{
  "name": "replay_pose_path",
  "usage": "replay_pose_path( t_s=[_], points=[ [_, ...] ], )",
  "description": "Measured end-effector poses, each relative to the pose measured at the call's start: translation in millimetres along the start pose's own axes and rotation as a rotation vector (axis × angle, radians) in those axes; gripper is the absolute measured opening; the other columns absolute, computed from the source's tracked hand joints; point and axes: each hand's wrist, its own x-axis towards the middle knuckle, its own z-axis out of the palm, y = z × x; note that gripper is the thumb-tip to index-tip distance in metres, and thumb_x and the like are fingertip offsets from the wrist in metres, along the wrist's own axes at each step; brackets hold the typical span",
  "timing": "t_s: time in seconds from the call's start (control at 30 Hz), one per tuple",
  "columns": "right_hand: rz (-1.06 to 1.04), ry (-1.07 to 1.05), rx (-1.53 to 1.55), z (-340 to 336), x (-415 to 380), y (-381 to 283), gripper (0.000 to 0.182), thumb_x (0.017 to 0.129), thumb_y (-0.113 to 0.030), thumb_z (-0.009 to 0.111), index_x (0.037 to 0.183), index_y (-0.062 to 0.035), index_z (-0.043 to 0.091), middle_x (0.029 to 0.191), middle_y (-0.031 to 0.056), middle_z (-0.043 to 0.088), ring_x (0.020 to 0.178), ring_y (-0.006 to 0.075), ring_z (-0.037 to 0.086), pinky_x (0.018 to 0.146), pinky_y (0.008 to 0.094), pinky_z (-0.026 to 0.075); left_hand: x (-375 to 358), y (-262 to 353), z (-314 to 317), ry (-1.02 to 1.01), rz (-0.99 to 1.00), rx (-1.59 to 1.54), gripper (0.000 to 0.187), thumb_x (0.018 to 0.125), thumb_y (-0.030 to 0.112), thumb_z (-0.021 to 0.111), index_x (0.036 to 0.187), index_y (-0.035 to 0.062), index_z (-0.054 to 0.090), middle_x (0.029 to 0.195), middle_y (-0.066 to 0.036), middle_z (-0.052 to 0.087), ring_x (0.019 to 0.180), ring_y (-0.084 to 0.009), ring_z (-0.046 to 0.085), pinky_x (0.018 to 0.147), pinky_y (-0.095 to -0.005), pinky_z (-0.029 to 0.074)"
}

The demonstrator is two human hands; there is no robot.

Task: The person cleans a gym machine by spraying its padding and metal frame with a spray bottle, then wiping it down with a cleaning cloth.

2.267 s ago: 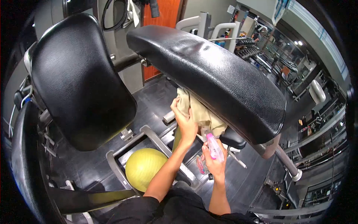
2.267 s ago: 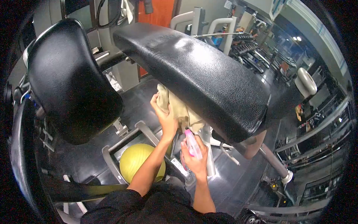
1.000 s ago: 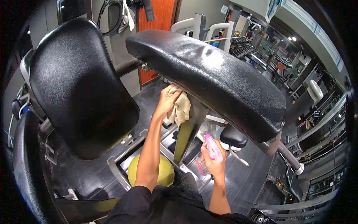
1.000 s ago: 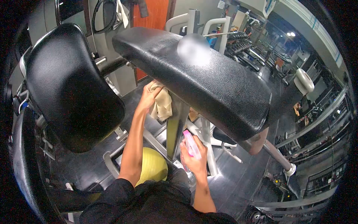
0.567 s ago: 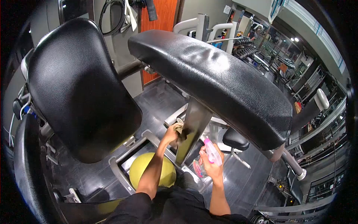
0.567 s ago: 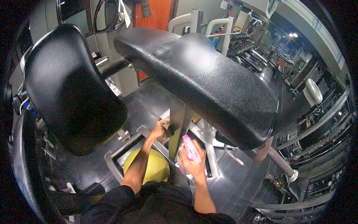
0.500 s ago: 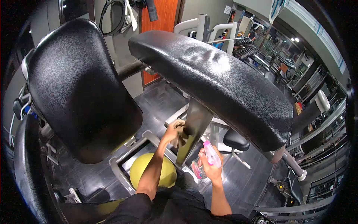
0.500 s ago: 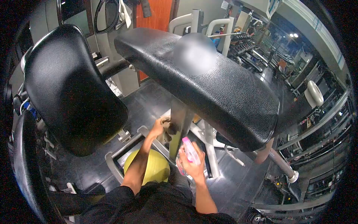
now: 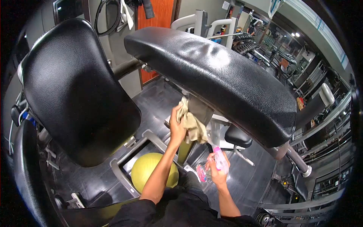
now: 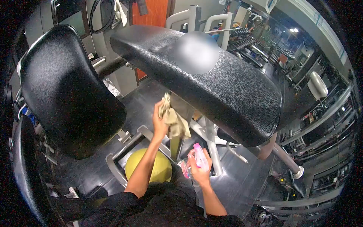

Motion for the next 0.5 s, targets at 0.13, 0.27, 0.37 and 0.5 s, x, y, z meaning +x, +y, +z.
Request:
replay_pose_path(
  t_s=[0.13, 0.27, 0.37, 0.5],
  points=[
    [0.032, 0.014, 0.025, 2, -12, 4, 0.009, 0.088, -0.004, 0.059, 0.091, 0.0009, 0.052, 0.073, 0.0067, 0.057, 0.053, 0.0103, 0.055, 0.050, 0.0242, 0.045, -73, -120, -38, -0.148, -0.221, 0.133, 0.037, 0.079, -0.009, 0.051, 0.115, 0.0013, 0.052, 0.108, -0.012, 0.061, 0.104, -0.0214, 0.058, 0.090, -0.0300, 0.043],
    [0.051, 0.106, 0.168, 15, -19, 3, 0.007, 0.089, 0.000, 0.055, 0.094, 0.0014, 0.050, 0.078, 0.0097, 0.057, 0.055, 0.0120, 0.056, 0.050, 0.0256, 0.047, -117, -135, -54, -0.132, -0.640, 0.282, 0.032, 0.081, -0.005, 0.052, 0.112, 0.0025, 0.055, 0.103, -0.012, 0.064, 0.098, -0.0211, 0.060, 0.087, -0.0310, 0.045],
    [0.030, 0.049, 0.182, 16, -24, -1, 0.008, 0.089, 0.002, 0.055, 0.095, 0.0020, 0.050, 0.080, 0.0109, 0.057, 0.055, 0.0126, 0.056, 0.051, 0.0261, 0.047, -109, -147, -51, -0.056, -0.654, 0.284, 0.027, 0.082, -0.002, 0.054, 0.109, 0.0022, 0.056, 0.102, -0.010, 0.065, 0.098, -0.0199, 0.060, 0.086, -0.0308, 0.046],
    [-0.008, 0.072, 0.159, 14, -28, -5, 0.008, 0.089, 0.002, 0.055, 0.096, 0.0020, 0.050, 0.080, 0.0113, 0.058, 0.056, 0.0124, 0.056, 0.051, 0.0260, 0.047, -54, -68, -18, 0.149, -0.500, 0.040, 0.024, 0.089, 0.008, 0.055, 0.113, 0.0040, 0.056, 0.105, -0.005, 0.061, 0.097, -0.0124, 0.054, 0.082, -0.0267, 0.044]
  ],
)
